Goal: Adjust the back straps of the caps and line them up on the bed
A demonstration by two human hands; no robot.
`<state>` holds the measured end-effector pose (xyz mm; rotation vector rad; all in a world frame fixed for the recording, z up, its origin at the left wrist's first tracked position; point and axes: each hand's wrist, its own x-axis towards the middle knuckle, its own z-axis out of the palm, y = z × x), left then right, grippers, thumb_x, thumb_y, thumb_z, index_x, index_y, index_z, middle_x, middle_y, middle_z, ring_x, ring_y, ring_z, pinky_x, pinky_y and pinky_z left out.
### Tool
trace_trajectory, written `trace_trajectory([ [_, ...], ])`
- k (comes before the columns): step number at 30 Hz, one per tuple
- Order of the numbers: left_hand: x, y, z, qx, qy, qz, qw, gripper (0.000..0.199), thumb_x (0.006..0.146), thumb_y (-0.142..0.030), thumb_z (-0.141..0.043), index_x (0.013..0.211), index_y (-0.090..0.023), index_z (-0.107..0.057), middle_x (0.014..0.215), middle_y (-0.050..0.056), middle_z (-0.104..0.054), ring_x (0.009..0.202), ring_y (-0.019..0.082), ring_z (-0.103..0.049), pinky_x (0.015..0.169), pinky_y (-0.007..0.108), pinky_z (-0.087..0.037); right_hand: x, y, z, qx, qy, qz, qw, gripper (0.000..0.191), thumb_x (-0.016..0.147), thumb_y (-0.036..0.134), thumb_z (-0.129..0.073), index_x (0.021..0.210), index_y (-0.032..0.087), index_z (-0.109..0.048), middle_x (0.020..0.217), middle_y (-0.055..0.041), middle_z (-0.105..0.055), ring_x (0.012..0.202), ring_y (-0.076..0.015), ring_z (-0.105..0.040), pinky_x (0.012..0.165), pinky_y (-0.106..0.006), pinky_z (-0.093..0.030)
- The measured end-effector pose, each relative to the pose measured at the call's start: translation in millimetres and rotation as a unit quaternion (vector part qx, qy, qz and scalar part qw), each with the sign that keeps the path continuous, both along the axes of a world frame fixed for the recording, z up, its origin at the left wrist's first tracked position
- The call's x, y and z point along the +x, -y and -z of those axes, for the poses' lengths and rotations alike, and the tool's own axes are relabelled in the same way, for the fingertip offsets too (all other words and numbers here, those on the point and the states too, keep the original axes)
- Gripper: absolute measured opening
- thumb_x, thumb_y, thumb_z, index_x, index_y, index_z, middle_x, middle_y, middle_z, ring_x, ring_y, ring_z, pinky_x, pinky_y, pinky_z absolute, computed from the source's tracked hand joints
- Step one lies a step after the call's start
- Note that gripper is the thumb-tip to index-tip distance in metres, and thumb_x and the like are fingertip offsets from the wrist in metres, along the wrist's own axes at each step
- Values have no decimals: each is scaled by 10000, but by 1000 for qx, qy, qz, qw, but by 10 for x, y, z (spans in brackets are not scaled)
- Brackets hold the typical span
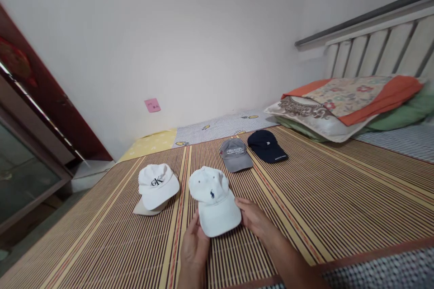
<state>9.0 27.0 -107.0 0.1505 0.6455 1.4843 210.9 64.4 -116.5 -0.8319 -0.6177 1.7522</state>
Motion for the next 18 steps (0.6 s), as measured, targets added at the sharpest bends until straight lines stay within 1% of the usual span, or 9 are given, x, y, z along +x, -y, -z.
trace_trajectory([
  [2,0,-17,-5,-8,-7,-7,1000,460,946,-38,-526,1389,-142,-595,1060,128,-808,1047,219,-748,1124,394,-468,-15,-22,18,-2,0,5,1000,215,795,303,-761,965,176,-721,1042,-123,-784,1030,-286,-729,908,-404,-563],
  [4,-4,-27,-1,-15,-16,-11,1000,421,927,-11,-539,1320,-119,-644,1013,129,-816,990,213,-765,1102,387,-490,-36,-38,16,4,-4,13,1000,225,769,302,-778,942,171,-720,1027,-123,-785,1038,-288,-725,932,-402,-549],
  [7,-15,-7,-22,-23,-29,-1,999,281,900,7,-561,1095,-91,-739,957,139,-819,930,214,-776,1078,389,-509,-63,-51,-33,28,-21,23,999,271,738,327,-794,944,166,-722,1060,-114,-785,1104,-284,-702,1000,-379,-512],
  [9,-16,40,-71,-17,-30,19,999,266,883,29,-549,961,-107,-764,921,122,-822,903,208,-778,1084,398,-502,-63,-53,-89,37,-37,22,998,318,768,378,-764,1002,169,-718,1103,-112,-778,1150,-280,-686,1020,-377,-501],
  [11,-4,105,-139,0,-27,48,998,334,850,68,-515,959,-116,-772,947,116,-822,950,216,-771,1103,419,-483,-42,-50,-148,33,-51,10,998,379,845,467,-675,1076,169,-703,1120,-124,-773,1141,-289,-695,1001,-411,-516],
  [13,23,168,-203,17,-25,76,997,403,826,92,-494,1028,-117,-773,1019,124,-814,1039,232,-750,1127,437,-456,-7,-40,-198,23,-62,-4,998,440,922,537,-551,1103,163,-694,1102,-137,-775,1086,-298,-721,965,-442,-535],
  [15,61,207,-242,28,-24,89,995,380,869,56,-505,1051,-134,-779,1069,118,-807,1087,233,-733,1147,433,-431,24,-26,-227,18,-69,-16,997,468,958,549,-484,1078,153,-703,1064,-142,-783,1028,-300,-741,938,-450,-546],
  [16,81,215,-251,30,-23,90,995,346,902,18,-518,1047,-148,-785,1082,110,-806,1103,228,-726,1156,425,-419,33,-18,-233,18,-71,-19,997,452,961,536,-493,1062,153,-710,1044,-136,-788,1014,-298,-745,932,-444,-548],
  [18,109,210,-248,32,-20,91,995,298,951,-63,-532,1044,-170,-794,1106,100,-802,1148,228,-707,1172,414,-398,40,-3,-228,22,-74,-21,997,372,930,489,-584,1035,161,-725,1010,-115,-798,1013,-295,-743,927,-430,-547],
])
